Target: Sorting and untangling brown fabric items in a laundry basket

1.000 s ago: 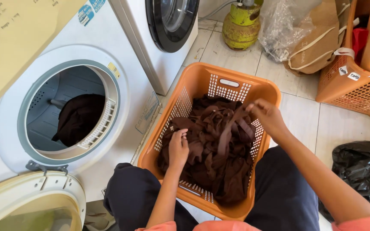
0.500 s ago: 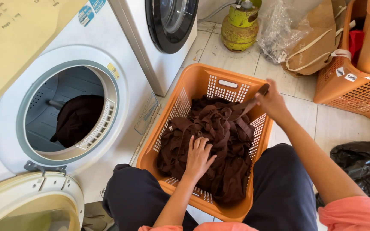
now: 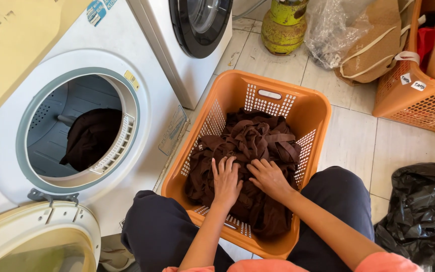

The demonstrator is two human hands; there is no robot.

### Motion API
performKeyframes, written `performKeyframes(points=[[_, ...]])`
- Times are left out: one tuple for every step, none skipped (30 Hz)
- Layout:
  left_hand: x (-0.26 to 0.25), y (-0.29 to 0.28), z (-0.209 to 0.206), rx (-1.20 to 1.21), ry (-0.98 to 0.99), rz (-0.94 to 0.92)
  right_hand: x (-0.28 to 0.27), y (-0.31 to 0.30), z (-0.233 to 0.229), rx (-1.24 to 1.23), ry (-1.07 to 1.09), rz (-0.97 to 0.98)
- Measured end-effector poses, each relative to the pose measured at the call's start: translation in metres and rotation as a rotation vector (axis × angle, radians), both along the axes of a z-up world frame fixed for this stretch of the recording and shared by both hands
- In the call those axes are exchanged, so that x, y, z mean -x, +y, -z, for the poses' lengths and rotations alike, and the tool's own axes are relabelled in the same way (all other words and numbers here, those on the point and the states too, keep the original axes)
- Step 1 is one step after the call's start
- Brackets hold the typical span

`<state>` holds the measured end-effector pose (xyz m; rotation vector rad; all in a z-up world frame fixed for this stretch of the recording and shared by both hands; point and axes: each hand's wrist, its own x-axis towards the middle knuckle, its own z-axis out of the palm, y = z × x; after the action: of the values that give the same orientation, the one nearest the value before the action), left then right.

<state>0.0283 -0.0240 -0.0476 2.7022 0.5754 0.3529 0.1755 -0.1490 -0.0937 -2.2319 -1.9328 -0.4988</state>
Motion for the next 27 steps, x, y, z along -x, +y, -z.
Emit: performKeyframes(points=[[0.001, 0.004, 0.01, -0.002, 0.0, -0.004, -0.003, 0.004, 0.006, -0.002, 0.0, -0.004], [0.002, 0.008, 0.02, -0.07, 0.018, 0.008, -0.006, 0.009, 0.013, -0.018, -0.044, 0.023], [0.002, 0.012, 0.03, -0.135, 0.034, 0.025, -0.01, 0.011, 0.019, -0.031, -0.088, 0.055], [0.001, 0.013, 0.028, -0.135, 0.034, 0.026, -0.014, 0.013, 0.018, -0.031, -0.089, 0.056], [0.002, 0.015, 0.026, -0.087, 0.034, 0.016, -0.017, 0.014, 0.018, -0.065, -0.053, 0.089], [0.004, 0.016, 0.024, -0.039, 0.033, 0.005, -0.02, 0.016, 0.018, -0.099, -0.017, 0.122], [0.005, 0.018, 0.021, -0.039, 0.034, 0.005, -0.02, 0.016, 0.013, -0.099, -0.016, 0.121], [0.006, 0.019, 0.019, -0.026, 0.059, 0.023, -0.02, 0.016, 0.009, -0.102, 0.042, 0.155], [0.006, 0.021, 0.016, -0.014, 0.083, 0.042, -0.021, 0.016, 0.004, -0.105, 0.098, 0.19], [0.006, 0.023, 0.017, -0.014, 0.082, 0.042, -0.019, 0.014, 0.004, -0.105, 0.097, 0.19], [0.007, 0.024, 0.018, 0.004, 0.086, 0.064, -0.016, 0.014, 0.005, -0.086, 0.183, 0.206], [0.008, 0.026, 0.019, 0.023, 0.09, 0.085, -0.013, 0.013, 0.006, -0.066, 0.268, 0.222], [0.009, 0.028, 0.014, 0.025, 0.092, 0.083, -0.007, 0.012, 0.005, -0.063, 0.27, 0.22], [0.01, 0.03, 0.009, 0.081, 0.071, 0.102, 0.0, 0.01, 0.004, -0.064, 0.296, 0.15], [0.009, 0.032, 0.003, 0.134, 0.048, 0.122, 0.005, 0.009, 0.002, -0.068, 0.32, 0.08], [0.01, 0.033, -0.001, 0.134, 0.048, 0.119, 0.011, 0.01, 0.002, -0.068, 0.32, 0.078], [0.011, 0.035, -0.004, 0.177, 0.038, 0.104, 0.019, 0.01, 0.003, -0.092, 0.319, 0.031], [0.013, 0.036, -0.007, 0.22, 0.027, 0.088, 0.027, 0.011, 0.004, -0.116, 0.318, -0.015], [0.013, 0.037, -0.007, 0.222, 0.027, 0.084, 0.033, 0.012, 0.012, -0.114, 0.319, -0.019], [0.013, 0.038, -0.007, 0.222, 0.003, 0.087, 0.039, 0.013, 0.021, -0.057, 0.317, -0.008], [0.011, 0.04, -0.008, 0.219, -0.022, 0.093, 0.044, 0.015, 0.029, -0.003, 0.314, 0.005], [0.011, 0.04, -0.01, 0.219, -0.023, 0.091, 0.049, 0.014, 0.029, -0.003, 0.313, 0.003], [0.011, 0.04, -0.013, 0.226, -0.034, 0.074, 0.054, 0.013, 0.03, 0.073, 0.301, 0.054], [0.01, 0.039, -0.015, 0.233, -0.045, 0.058, 0.059, 0.011, 0.031, 0.148, 0.288, 0.104], [0.01, 0.04, -0.017, 0.232, -0.044, 0.056, 0.057, 0.011, 0.02, 0.148, 0.289, 0.102], [0.01, 0.042, -0.019, 0.19, -0.044, 0.042, 0.055, 0.01, 0.008, 0.09, 0.497, 0.164], [0.009, 0.042, -0.021, 0.151, -0.044, 0.03, 0.052, 0.008, -0.003, 0.032, 0.703, 0.228]])
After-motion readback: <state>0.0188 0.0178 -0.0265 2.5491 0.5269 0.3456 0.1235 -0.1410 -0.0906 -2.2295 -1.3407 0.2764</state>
